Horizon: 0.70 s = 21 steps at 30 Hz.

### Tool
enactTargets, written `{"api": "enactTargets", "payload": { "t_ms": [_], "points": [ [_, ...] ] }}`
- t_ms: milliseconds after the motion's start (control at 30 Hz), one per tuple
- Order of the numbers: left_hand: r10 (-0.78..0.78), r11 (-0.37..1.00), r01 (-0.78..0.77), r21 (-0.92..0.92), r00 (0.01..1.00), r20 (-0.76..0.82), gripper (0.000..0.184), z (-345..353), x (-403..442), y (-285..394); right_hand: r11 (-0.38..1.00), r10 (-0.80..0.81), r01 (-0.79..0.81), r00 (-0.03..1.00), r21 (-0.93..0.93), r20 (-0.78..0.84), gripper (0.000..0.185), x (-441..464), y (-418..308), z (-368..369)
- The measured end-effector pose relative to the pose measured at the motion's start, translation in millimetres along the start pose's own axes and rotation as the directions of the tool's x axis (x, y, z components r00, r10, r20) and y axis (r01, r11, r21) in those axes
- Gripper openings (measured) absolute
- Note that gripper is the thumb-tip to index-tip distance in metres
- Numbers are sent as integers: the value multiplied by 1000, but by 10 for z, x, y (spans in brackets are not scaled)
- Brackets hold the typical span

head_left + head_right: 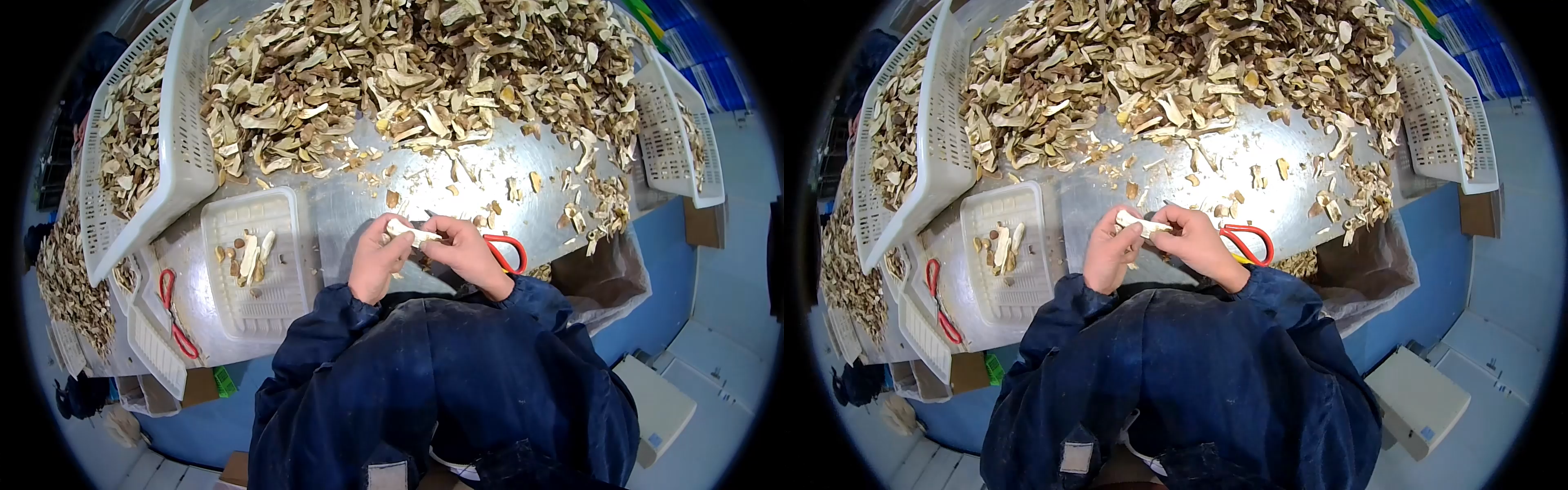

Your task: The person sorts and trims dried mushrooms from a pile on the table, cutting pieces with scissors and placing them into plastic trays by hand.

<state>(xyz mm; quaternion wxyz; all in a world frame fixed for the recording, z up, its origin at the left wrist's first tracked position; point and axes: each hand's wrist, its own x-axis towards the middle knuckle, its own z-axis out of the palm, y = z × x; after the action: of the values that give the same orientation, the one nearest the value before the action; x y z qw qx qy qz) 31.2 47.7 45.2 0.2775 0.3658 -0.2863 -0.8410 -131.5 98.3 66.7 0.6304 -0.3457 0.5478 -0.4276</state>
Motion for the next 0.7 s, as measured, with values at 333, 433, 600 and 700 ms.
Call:
{"api": "enactTargets", "payload": {
  "t_ms": [333,433,600,700],
  "points": [
    [-120,960,125,-253,992,35,10,-62,8,28,973,-29,28,1000,-231,0,18,46,-53,-102],
    [-88,965,75,-251,995,-40,10,-32,10,33,815,-365,304,931,-493,-29,25,128,-34,-121],
    [-50,998,48,-33,998,-37,8,24,15,22,964,-100,105,994,-243,33,14,104,-31,-114],
    [-141,958,145,-246,989,35,5,-29,26,27,991,-50,61,994,-121,97,15,143,-50,-163]
  ]
}}
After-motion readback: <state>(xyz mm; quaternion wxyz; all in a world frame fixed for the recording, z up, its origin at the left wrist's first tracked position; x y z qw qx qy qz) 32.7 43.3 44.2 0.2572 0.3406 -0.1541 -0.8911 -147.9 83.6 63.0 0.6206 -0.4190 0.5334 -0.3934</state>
